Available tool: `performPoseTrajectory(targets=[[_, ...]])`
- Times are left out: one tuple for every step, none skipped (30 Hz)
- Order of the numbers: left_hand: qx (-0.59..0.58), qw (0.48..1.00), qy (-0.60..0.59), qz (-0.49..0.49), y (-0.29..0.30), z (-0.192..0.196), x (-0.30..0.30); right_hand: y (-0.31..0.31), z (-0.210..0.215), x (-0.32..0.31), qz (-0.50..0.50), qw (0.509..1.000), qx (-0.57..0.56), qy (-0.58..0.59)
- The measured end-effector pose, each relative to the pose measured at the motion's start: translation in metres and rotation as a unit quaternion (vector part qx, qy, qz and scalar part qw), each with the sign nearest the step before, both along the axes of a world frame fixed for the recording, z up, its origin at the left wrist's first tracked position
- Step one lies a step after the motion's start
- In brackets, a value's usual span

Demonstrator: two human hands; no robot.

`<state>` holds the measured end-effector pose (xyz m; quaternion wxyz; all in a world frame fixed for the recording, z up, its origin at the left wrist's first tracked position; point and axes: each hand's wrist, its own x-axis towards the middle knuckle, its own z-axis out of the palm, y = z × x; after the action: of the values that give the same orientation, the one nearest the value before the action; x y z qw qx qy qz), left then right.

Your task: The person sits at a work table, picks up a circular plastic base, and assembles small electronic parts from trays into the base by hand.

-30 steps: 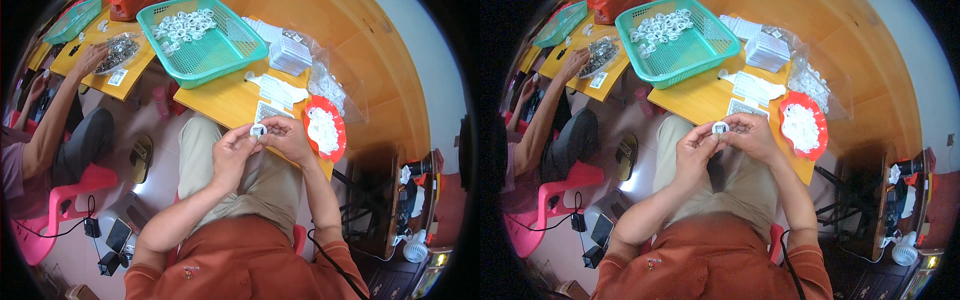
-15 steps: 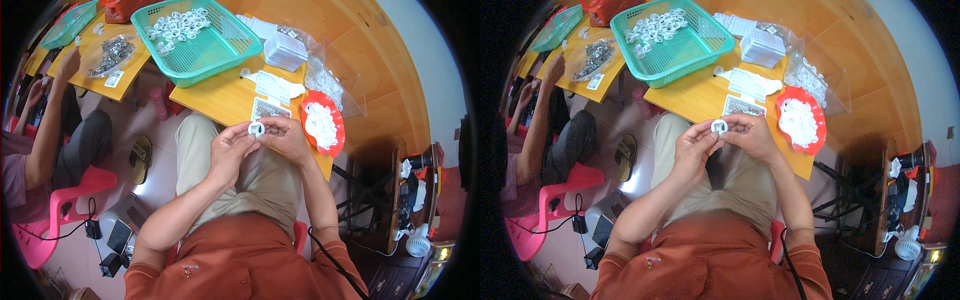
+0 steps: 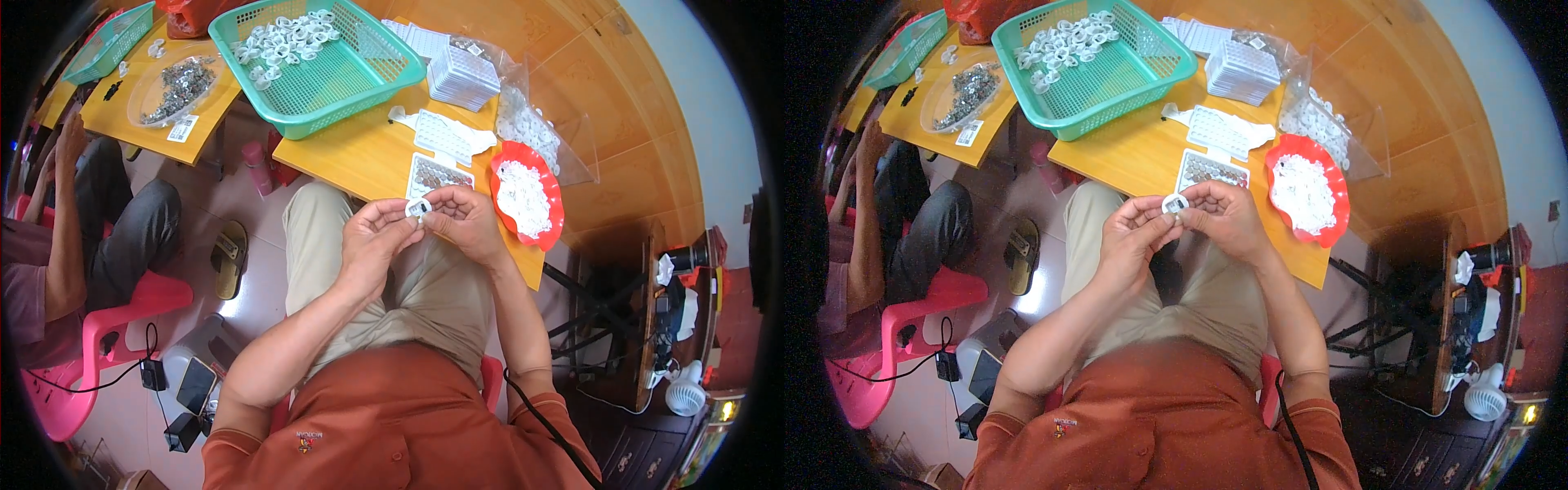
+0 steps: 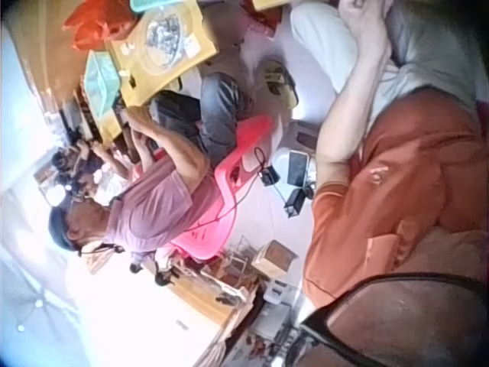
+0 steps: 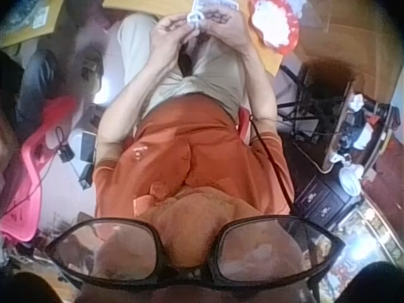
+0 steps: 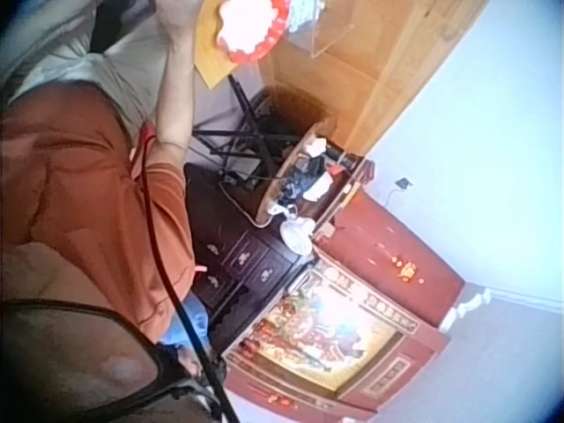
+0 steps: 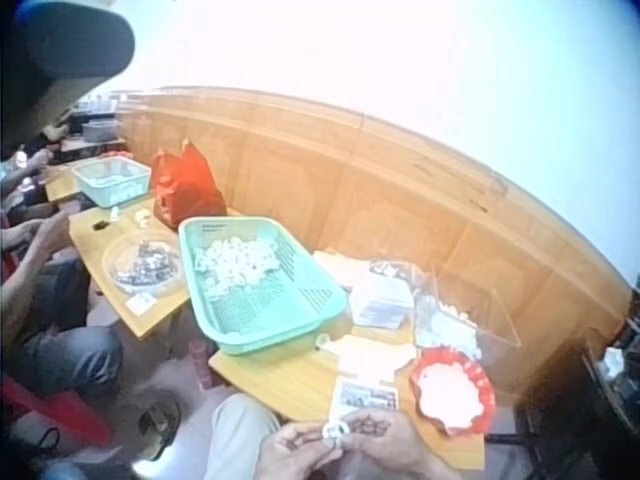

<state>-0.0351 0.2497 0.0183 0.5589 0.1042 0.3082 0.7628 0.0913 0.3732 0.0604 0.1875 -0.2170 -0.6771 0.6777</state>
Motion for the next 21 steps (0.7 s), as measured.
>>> performPoseTrajectory(targets=[[0.000,1.000,0.000,-0.001,0.000,0.000,0.000,0.002,-0.002,0.002,-0.005,1.000,0.007,-0.020],[-0.001,1.000,0.005,-0.002,0.000,0.001,0.000,0.003,-0.002,0.003,-0.010,0.999,0.014,-0.041],[-0.002,1.000,0.010,-0.003,0.000,0.001,0.001,0.003,-0.002,0.005,-0.011,0.999,0.014,-0.041],[-0.002,1.000,0.009,-0.003,0.000,0.000,0.001,0.002,0.000,0.005,-0.018,0.998,0.033,-0.058],[-0.001,1.000,0.015,-0.008,0.000,-0.001,0.001,0.001,0.003,0.006,-0.024,0.995,0.053,-0.075],[0.001,1.000,0.022,-0.014,0.001,-0.002,0.001,0.000,0.007,0.005,-0.025,0.995,0.053,-0.076],[0.001,1.000,0.021,-0.015,0.000,-0.003,0.002,-0.001,0.012,0.005,-0.018,0.991,0.082,-0.102],[-0.011,0.999,0.046,-0.015,0.000,-0.004,0.002,-0.002,0.016,0.004,-0.012,0.985,0.111,-0.128],[-0.022,0.997,0.070,-0.016,0.000,-0.005,0.003,-0.002,0.017,0.004,-0.013,0.985,0.111,-0.128],[-0.022,0.997,0.070,-0.018,0.000,-0.004,0.004,-0.001,0.018,0.004,0.004,0.979,0.145,-0.141],[-0.029,0.996,0.081,-0.017,0.000,-0.003,0.005,0.000,0.019,0.004,0.022,0.972,0.180,-0.153],[-0.037,0.995,0.093,-0.017,0.001,-0.003,0.006,0.000,0.021,0.004,0.021,0.972,0.179,-0.153],[-0.037,0.995,0.093,-0.018,0.001,-0.004,0.006,0.000,0.025,0.003,0.040,0.969,0.191,-0.154],[-0.033,0.995,0.090,-0.027,0.002,-0.006,0.007,0.000,0.027,0.003,0.060,0.965,0.202,-0.154],[-0.030,0.995,0.088,-0.035,0.002,-0.008,0.007,0.001,0.027,0.003,0.059,0.965,0.202,-0.154],[-0.030,0.995,0.088,-0.036,0.002,-0.007,0.007,0.001,0.027,0.003,0.057,0.965,0.193,-0.166],[-0.033,0.995,0.084,-0.042,0.002,-0.006,0.006,0.002,0.026,0.004,0.054,0.965,0.185,-0.178],[-0.036,0.995,0.080,-0.047,0.002,-0.005,0.006,0.002,0.026,0.005,0.054,0.965,0.185,-0.178],[-0.036,0.995,0.081,-0.048,0.001,-0.004,0.006,0.002,0.024,0.006,0.038,0.971,0.154,-0.180],[-0.047,0.994,0.082,-0.052,0.001,-0.002,0.006,0.003,0.023,0.006,0.022,0.975,0.124,-0.182],[-0.059,0.993,0.083,-0.055,0.001,-0.002,0.006,0.007,0.019,0.008,0.021,0.975,0.124,-0.182]])
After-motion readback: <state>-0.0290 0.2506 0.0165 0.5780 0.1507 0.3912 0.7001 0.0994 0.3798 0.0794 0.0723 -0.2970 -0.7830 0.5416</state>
